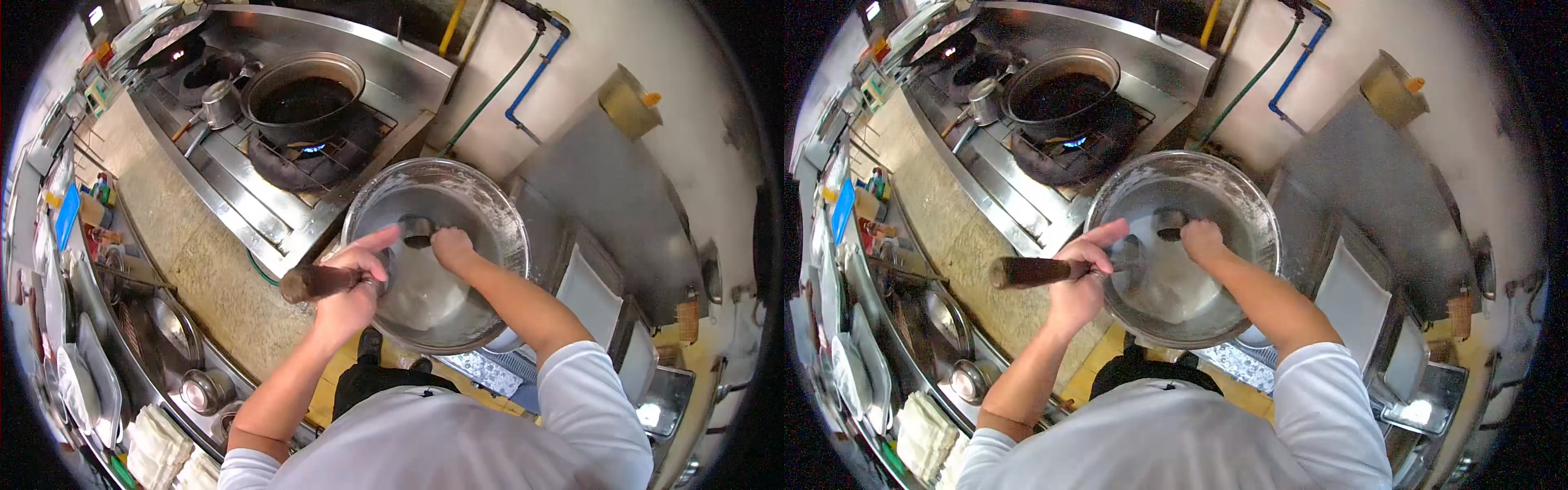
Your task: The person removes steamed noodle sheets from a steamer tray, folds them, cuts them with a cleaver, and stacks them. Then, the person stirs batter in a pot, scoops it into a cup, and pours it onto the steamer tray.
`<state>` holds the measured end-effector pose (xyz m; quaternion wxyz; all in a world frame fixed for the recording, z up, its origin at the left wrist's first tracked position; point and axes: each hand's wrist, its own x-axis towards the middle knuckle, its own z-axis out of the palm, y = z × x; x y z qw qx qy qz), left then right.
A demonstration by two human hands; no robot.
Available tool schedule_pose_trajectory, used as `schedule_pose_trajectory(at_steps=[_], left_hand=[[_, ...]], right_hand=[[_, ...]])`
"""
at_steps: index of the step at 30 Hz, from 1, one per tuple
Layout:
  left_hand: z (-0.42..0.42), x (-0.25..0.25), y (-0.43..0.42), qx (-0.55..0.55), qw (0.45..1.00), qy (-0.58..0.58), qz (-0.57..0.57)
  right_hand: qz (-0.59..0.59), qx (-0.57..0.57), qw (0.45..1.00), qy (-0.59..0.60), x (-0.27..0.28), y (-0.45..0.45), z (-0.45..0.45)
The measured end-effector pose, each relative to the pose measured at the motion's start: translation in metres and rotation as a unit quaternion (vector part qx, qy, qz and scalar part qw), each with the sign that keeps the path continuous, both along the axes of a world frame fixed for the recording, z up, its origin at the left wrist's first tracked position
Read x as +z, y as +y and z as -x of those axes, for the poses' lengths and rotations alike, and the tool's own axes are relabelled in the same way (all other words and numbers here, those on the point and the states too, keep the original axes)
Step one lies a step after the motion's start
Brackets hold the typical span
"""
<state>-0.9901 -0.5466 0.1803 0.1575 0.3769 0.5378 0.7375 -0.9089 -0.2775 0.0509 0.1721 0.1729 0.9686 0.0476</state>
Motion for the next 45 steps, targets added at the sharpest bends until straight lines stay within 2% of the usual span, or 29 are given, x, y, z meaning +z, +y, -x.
schedule_pose_trajectory(at_steps=[4, 5, 8, 11, 14, 17, 20, 23, 26, 29, 32, 33, 36, 45], left_hand=[[-0.002, -0.001, -0.008, -0.007, 0.999, 0.036, 0.013], [-0.005, 0.005, -0.008, 0.020, 0.998, 0.054, 0.027], [-0.004, 0.002, -0.007, 0.041, 0.995, 0.087, 0.010], [-0.001, 0.006, -0.007, 0.056, 0.995, 0.084, 0.004], [0.005, 0.008, -0.004, 0.043, 0.995, 0.085, -0.013], [0.007, 0.006, 0.001, 0.067, 0.992, 0.098, -0.041], [0.009, 0.007, 0.001, 0.069, 0.995, 0.068, -0.031], [0.008, -0.002, 0.006, 0.064, 0.997, 0.036, -0.032], [0.005, -0.007, 0.012, 0.046, 0.999, 0.019, -0.021], [0.001, -0.014, 0.015, 0.032, 0.999, 0.020, 0.021], [-0.007, -0.007, 0.012, 0.022, 0.993, 0.066, 0.090], [-0.006, -0.008, 0.012, 0.032, 0.985, 0.123, 0.119], [-0.018, -0.001, 0.007, 0.036, 0.955, 0.217, 0.198], [-0.084, 0.008, 0.013, -0.067, 0.886, 0.376, 0.263]], right_hand=[[0.001, -0.033, 0.999, 0.033, -0.041, -0.001, -0.002], [-0.004, -0.043, 0.998, 0.048, -0.054, 0.001, -0.005], [0.064, 0.025, 0.998, 0.015, -0.058, -0.004, -0.014], [0.084, 0.039, 0.995, -0.036, -0.080, -0.012, -0.024], [0.174, 0.022, 0.975, -0.135, -0.068, -0.020, -0.020], [0.302, -0.075, 0.941, -0.132, -0.002, -0.041, -0.021], [0.354, -0.032, 0.912, -0.205, 0.005, -0.034, -0.037], [0.441, -0.132, 0.875, -0.152, 0.039, -0.040, -0.057], [0.388, -0.029, 0.905, -0.173, 0.092, -0.041, -0.068], [0.455, -0.081, 0.880, -0.108, 0.128, -0.036, -0.090], [0.453, -0.126, 0.876, -0.107, 0.185, -0.040, -0.105], [0.483, -0.147, 0.859, -0.082, 0.191, -0.037, -0.115], [0.491, -0.164, 0.855, -0.023, 0.221, -0.033, -0.144], [0.443, -0.238, 0.861, 0.079, 0.264, -0.013, -0.259]])
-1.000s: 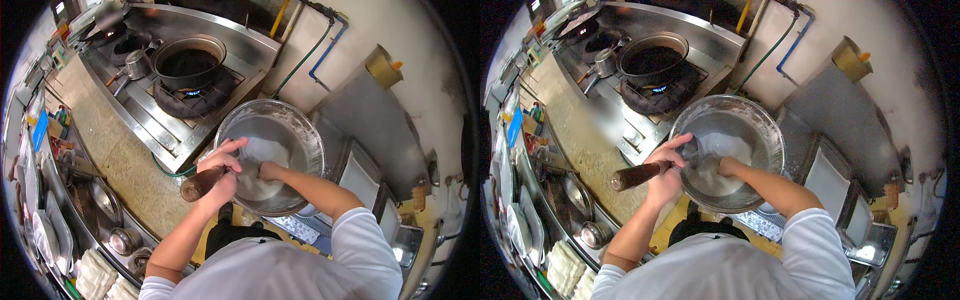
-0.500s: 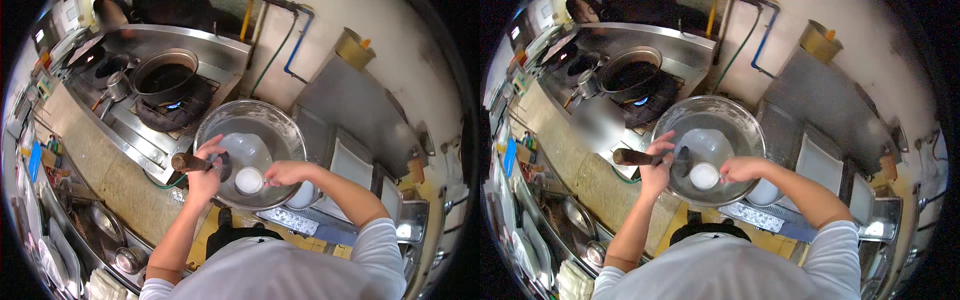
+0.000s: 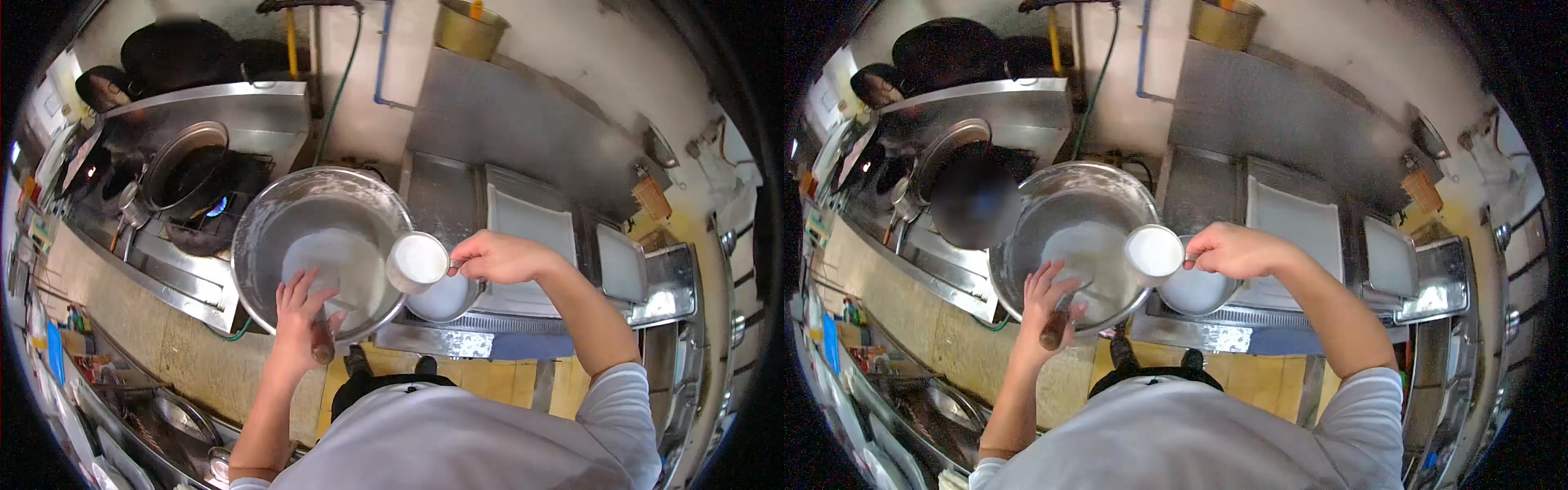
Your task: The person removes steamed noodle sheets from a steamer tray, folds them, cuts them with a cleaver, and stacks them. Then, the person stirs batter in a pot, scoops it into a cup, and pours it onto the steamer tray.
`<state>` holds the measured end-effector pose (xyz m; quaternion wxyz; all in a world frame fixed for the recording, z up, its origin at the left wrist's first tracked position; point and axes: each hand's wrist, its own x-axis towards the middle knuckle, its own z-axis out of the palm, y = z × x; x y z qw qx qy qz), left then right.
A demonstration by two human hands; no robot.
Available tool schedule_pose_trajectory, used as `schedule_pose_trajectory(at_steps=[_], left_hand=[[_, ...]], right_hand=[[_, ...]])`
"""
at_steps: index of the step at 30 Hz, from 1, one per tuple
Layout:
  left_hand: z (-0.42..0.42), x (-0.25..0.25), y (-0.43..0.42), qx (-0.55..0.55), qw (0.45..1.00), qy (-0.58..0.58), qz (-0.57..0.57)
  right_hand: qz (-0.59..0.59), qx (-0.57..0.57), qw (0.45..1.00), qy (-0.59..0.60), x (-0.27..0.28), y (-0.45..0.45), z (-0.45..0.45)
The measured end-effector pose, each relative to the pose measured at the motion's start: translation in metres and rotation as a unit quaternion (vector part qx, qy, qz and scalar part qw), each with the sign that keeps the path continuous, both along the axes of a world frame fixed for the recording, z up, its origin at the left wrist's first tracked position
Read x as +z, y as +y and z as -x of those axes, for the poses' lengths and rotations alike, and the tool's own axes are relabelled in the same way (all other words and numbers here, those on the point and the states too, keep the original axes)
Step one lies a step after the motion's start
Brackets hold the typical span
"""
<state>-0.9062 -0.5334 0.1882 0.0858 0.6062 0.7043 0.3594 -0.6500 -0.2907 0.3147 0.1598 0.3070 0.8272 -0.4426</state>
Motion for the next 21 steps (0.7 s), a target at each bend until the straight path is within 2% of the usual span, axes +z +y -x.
schedule_pose_trajectory(at_steps=[9, 11, 12, 16, 19, 21], left_hand=[[-0.093, -0.015, 0.040, 0.032, 0.998, 0.045, 0.017], [-0.123, -0.008, 0.048, 0.060, 0.998, 0.006, 0.014], [-0.142, 0.012, 0.051, 0.047, 0.999, 0.011, 0.018], [-0.222, 0.064, 0.070, 0.001, 0.984, 0.060, -0.168], [-0.267, 0.062, 0.082, -0.076, 0.971, 0.042, -0.223], [-0.301, 0.057, 0.108, -0.114, 0.974, -0.009, -0.196]], right_hand=[[-0.015, -0.176, 0.984, 0.035, -0.033, 0.037, -0.151], [-0.026, -0.211, 0.976, 0.038, -0.050, 0.048, -0.188], [-0.014, -0.236, 0.971, 0.034, -0.058, 0.054, -0.205], [0.022, -0.338, 0.940, 0.046, -0.107, 0.078, -0.272], [0.039, -0.398, 0.914, 0.066, -0.129, 0.091, -0.314], [0.052, -0.435, 0.896, 0.078, -0.145, 0.098, -0.338]])
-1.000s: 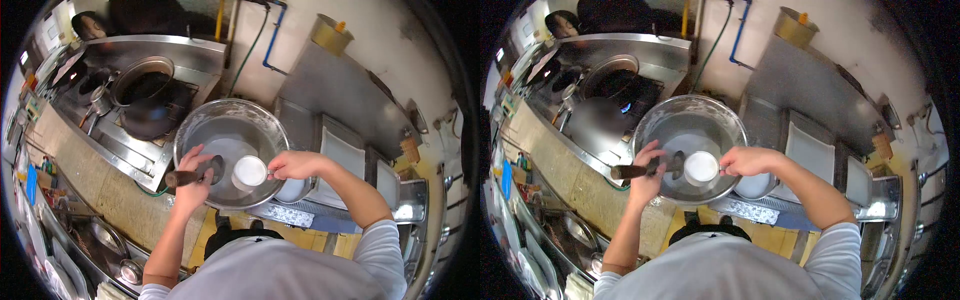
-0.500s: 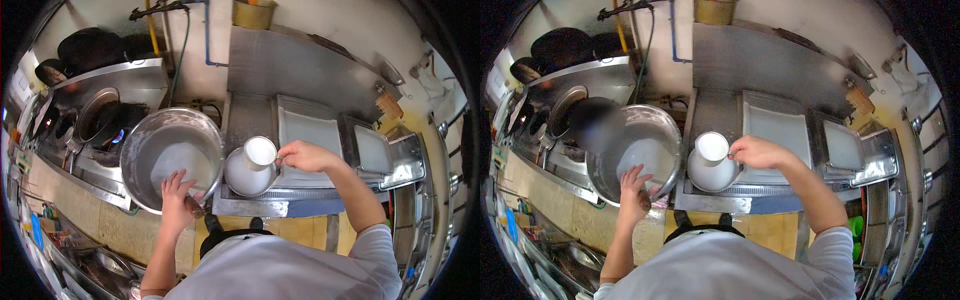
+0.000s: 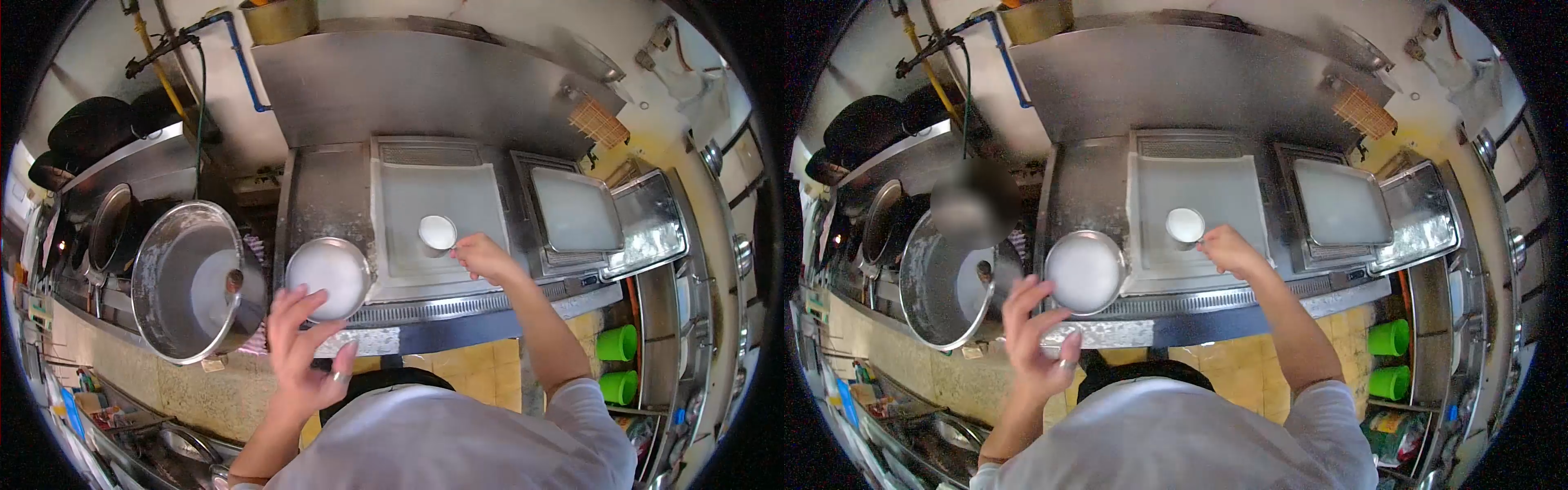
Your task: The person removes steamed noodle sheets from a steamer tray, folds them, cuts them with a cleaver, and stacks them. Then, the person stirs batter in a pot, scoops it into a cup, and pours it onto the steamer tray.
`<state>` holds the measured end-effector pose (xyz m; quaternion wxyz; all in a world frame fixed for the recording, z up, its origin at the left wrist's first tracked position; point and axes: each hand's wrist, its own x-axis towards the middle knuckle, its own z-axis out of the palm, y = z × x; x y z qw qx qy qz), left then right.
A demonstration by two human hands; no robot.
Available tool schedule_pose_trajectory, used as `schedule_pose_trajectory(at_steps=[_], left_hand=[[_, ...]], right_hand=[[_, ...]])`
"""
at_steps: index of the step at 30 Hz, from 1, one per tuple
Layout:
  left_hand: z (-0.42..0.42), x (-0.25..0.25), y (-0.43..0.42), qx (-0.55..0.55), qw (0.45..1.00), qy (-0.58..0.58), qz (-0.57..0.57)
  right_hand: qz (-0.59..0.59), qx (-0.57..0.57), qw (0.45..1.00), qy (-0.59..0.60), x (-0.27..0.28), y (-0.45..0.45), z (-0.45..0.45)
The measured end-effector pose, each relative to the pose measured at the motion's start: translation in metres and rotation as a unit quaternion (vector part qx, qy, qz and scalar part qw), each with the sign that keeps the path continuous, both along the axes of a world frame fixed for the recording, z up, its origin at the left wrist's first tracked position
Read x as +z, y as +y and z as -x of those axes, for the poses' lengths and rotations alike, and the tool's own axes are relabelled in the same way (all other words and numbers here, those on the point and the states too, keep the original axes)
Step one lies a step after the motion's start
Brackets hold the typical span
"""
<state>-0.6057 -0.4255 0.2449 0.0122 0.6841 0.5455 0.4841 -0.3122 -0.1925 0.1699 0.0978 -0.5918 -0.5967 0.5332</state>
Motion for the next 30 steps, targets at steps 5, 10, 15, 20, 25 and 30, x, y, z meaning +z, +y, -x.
schedule_pose_trajectory(at_steps=[5, 10, 15, 20, 25, 30], left_hand=[[-0.055, -0.054, 0.048, -0.059, 0.988, -0.086, 0.118], [-0.069, -0.095, 0.067, -0.070, 0.974, -0.105, 0.190], [-0.064, -0.118, 0.079, -0.077, 0.964, -0.107, 0.231], [-0.051, -0.134, 0.086, -0.081, 0.960, -0.112, 0.244], [-0.032, -0.146, 0.088, -0.091, 0.956, -0.127, 0.248], [-0.013, -0.155, 0.088, -0.101, 0.953, -0.145, 0.246]], right_hand=[[0.002, -0.126, 0.990, 0.069, -0.073, 0.025, -0.049], [-0.023, -0.171, 0.983, 0.064, -0.130, 0.053, -0.078], [-0.055, -0.193, 0.977, 0.073, -0.175, 0.075, -0.091], [-0.050, -0.231, 0.966, 0.102, -0.169, 0.070, -0.084], [-0.077, -0.231, 0.967, 0.082, -0.174, 0.061, -0.081], [-0.215, -0.092, 0.971, -0.057, -0.246, 0.073, -0.115]])
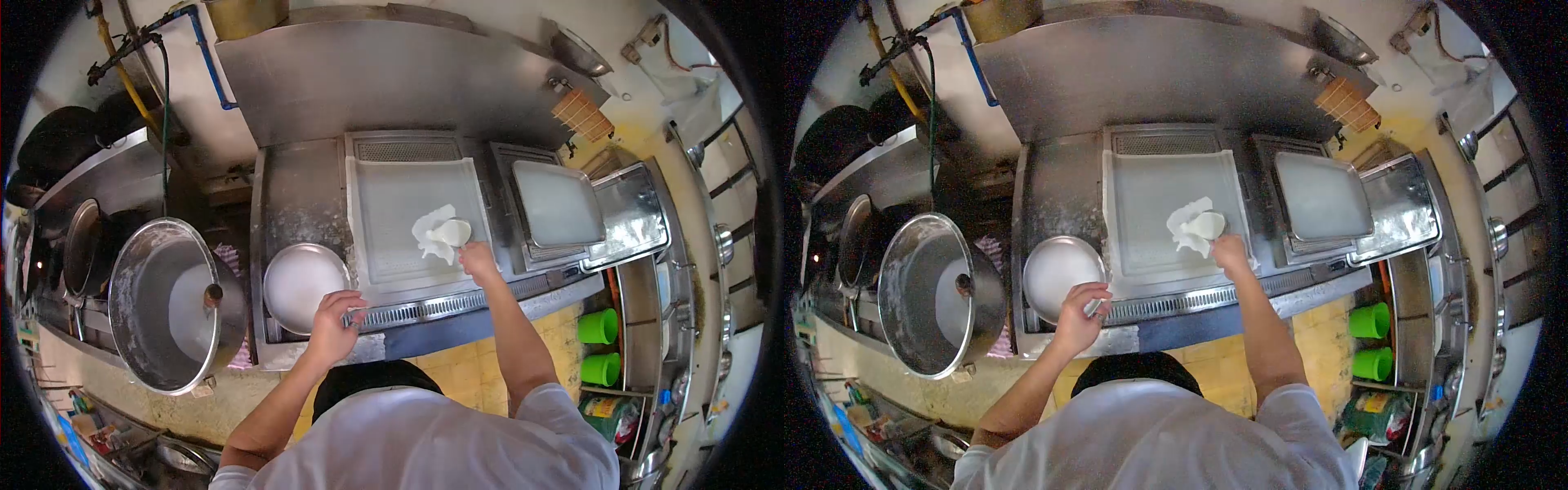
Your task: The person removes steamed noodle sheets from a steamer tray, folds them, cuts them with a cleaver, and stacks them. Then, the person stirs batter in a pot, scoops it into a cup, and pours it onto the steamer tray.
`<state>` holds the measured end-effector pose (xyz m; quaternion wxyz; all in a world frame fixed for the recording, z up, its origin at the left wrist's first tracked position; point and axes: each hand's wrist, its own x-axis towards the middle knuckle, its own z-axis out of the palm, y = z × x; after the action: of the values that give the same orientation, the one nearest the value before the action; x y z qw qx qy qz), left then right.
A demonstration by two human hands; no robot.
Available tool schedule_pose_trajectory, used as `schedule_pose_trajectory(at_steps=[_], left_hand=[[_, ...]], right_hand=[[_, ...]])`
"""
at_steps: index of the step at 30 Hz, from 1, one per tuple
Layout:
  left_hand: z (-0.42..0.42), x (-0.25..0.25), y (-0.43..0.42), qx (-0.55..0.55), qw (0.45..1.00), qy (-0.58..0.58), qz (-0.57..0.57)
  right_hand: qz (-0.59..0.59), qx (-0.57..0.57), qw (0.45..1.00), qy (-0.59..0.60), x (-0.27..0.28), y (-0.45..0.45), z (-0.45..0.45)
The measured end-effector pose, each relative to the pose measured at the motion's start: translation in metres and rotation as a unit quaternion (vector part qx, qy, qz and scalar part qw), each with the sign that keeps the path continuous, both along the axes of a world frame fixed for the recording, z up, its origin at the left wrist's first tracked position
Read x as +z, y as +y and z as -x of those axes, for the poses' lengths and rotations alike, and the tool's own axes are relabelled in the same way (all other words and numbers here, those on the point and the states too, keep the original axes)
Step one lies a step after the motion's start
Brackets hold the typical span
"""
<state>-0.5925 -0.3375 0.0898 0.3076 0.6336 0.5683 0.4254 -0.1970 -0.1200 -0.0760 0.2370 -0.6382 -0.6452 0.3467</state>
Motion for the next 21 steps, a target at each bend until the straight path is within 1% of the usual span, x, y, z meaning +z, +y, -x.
schedule_pose_trajectory(at_steps=[4, 6, 8, 11, 14, 17, 20, 21], left_hand=[[0.014, -0.012, 0.002, -0.008, 1.000, -0.011, -0.003], [0.018, -0.015, 0.003, -0.010, 1.000, -0.018, -0.003], [0.021, -0.019, 0.003, -0.011, 1.000, -0.021, 0.003], [0.023, -0.019, 0.006, -0.006, 0.999, -0.032, 0.004], [0.022, -0.019, 0.010, -0.005, 0.999, -0.038, 0.002], [0.018, -0.019, 0.018, 0.001, 0.999, -0.038, 0.005], [0.009, -0.020, 0.028, 0.005, 0.999, -0.035, 0.014], [0.005, -0.020, 0.033, 0.006, 0.999, -0.033, 0.017]], right_hand=[[0.037, -0.045, 0.997, -0.046, 0.014, -0.008, 0.005], [0.007, -0.035, 0.992, -0.120, 0.020, -0.014, 0.008], [-0.064, -0.009, 0.967, -0.246, 0.038, -0.022, 0.019], [0.016, -0.078, 0.977, -0.199, 0.053, -0.016, 0.031], [-0.042, -0.033, 0.954, -0.295, 0.061, -0.004, 0.037], [-0.128, 0.018, 0.930, -0.344, 0.047, 0.023, 0.035], [-0.144, 0.047, 0.933, -0.326, 0.026, 0.056, 0.029], [-0.129, 0.036, 0.943, -0.306, 0.038, 0.062, 0.036]])
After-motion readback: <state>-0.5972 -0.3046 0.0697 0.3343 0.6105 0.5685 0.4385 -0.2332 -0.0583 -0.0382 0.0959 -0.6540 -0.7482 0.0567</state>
